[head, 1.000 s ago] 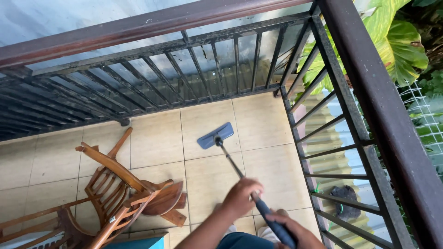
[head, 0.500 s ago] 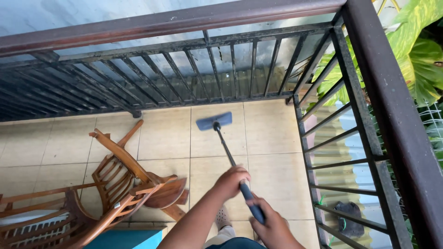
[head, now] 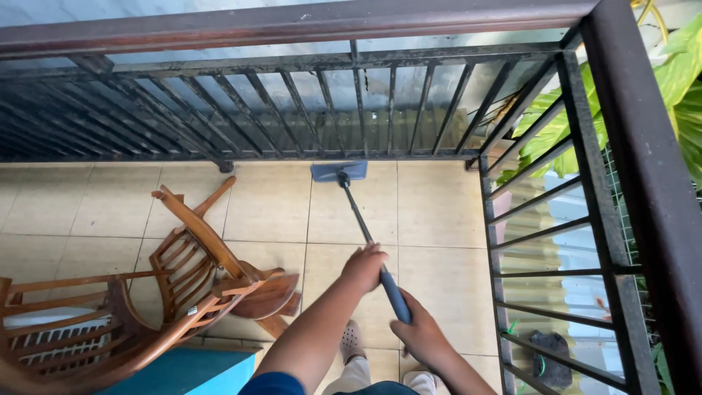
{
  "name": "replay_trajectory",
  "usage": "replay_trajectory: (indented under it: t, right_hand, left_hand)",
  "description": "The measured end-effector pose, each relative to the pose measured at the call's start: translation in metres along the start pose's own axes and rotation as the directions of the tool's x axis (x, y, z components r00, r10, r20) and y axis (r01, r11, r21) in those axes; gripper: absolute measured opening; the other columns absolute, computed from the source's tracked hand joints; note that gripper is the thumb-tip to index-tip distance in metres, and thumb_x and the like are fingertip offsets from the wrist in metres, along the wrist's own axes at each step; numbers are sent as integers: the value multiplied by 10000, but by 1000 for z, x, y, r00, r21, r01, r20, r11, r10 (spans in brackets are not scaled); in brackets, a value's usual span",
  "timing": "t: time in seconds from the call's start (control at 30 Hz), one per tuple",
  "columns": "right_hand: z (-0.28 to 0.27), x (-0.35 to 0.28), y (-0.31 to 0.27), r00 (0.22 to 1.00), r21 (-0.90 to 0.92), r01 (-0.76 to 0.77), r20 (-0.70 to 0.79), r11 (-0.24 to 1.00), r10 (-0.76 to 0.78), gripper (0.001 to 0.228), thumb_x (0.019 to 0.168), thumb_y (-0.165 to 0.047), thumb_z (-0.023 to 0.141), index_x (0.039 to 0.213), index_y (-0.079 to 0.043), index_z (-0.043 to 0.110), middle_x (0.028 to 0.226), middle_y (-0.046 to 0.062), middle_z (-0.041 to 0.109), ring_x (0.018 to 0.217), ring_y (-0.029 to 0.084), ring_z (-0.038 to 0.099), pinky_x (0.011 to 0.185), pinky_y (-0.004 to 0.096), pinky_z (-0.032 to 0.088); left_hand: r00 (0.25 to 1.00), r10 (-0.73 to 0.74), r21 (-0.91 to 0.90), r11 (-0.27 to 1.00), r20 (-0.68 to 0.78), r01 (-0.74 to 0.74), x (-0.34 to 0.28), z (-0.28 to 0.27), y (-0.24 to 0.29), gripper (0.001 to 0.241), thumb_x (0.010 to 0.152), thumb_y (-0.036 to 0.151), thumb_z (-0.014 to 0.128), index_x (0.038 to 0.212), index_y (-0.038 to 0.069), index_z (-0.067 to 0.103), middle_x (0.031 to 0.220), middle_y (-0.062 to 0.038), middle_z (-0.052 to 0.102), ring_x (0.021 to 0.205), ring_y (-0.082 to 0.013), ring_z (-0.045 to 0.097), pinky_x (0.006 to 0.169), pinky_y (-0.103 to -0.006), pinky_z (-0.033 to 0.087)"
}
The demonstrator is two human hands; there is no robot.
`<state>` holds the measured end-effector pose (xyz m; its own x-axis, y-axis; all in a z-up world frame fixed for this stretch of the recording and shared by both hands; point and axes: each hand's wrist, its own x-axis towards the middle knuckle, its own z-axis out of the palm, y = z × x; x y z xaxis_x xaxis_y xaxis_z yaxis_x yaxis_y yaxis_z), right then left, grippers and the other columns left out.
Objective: Mopping the balcony floor with a flat mop.
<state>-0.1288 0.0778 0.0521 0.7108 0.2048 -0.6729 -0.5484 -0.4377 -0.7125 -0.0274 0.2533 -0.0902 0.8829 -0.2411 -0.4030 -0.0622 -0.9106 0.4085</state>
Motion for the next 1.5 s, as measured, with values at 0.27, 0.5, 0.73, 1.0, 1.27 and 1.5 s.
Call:
replay_trajectory:
  t: [0.27, 0.5, 0.73, 1.0, 1.27, 1.5]
  right_hand:
    - [-13, -44, 48, 980, -208, 198, 61, 958, -189, 853, 721, -144, 700, 1531, -271, 464, 1397, -72, 672, 1156, 67, 636, 1019, 209, 451]
    - [38, -22, 41, 993, -386, -65, -113, 920, 23, 805, 731, -340, 678, 1478, -516, 436, 1138, -132, 780, 940, 122, 766, 952, 243, 541]
    - [88, -6, -17, 992, -145, -102, -91, 984, 89, 791, 774, -192, 562, 1536, -337, 408, 1171, 83, 638, 612, 215, 627, 438, 326, 590]
    - [57, -75, -49, 998, -223, -30, -63, 974, 16, 862, 789, -100, 631, 1566, -357, 362, 1391, 26, 643, 543, 200, 692, 445, 296, 619]
    - [32, -73, 76, 983, -246, 174, 100, 954, -154, 959, 772, -124, 801, 1584, -386, 364, 1646, -137, 465, 1514, 21, 419, 1185, 223, 331]
    - [56, -118, -21, 994, -36, -46, -99, 998, 42, 879, 718, 35, 635, 1491, -383, 616, 1159, -46, 818, 655, 130, 698, 700, 213, 546]
  left_hand:
    - [940, 249, -55, 962, -235, -268, -86, -6, 36, 246, 929, 323, 687, 879, 87, 635, 1073, -110, 643, 1087, -339, 606, 983, -483, 436]
    - [980, 171, 17, 985, -107, -170, -60, 25, -13, 248, 985, 178, 594, 1161, 20, 669, 1548, -224, 469, 1445, -395, 409, 1181, -548, 297]
    - [997, 79, 137, 988, -23, -75, -19, 8, -68, 283, 884, -5, 530, 1063, 122, 708, 1483, -81, 565, 1352, -293, 501, 1181, -522, 317]
    - [907, 357, 53, 934, -223, -354, -73, -42, -30, 300, 921, 439, 682, 778, 176, 660, 925, -104, 736, 938, -326, 710, 1184, -520, 333]
    - [878, 414, -114, 886, -240, -449, -141, -26, 9, 237, 918, 242, 597, 732, 98, 629, 790, -92, 654, 793, -324, 644, 653, -480, 498]
    - [900, 361, -213, 885, -244, -413, -135, -32, 5, 87, 830, 125, 629, 782, 182, 672, 847, -25, 653, 876, -268, 644, 682, -439, 511]
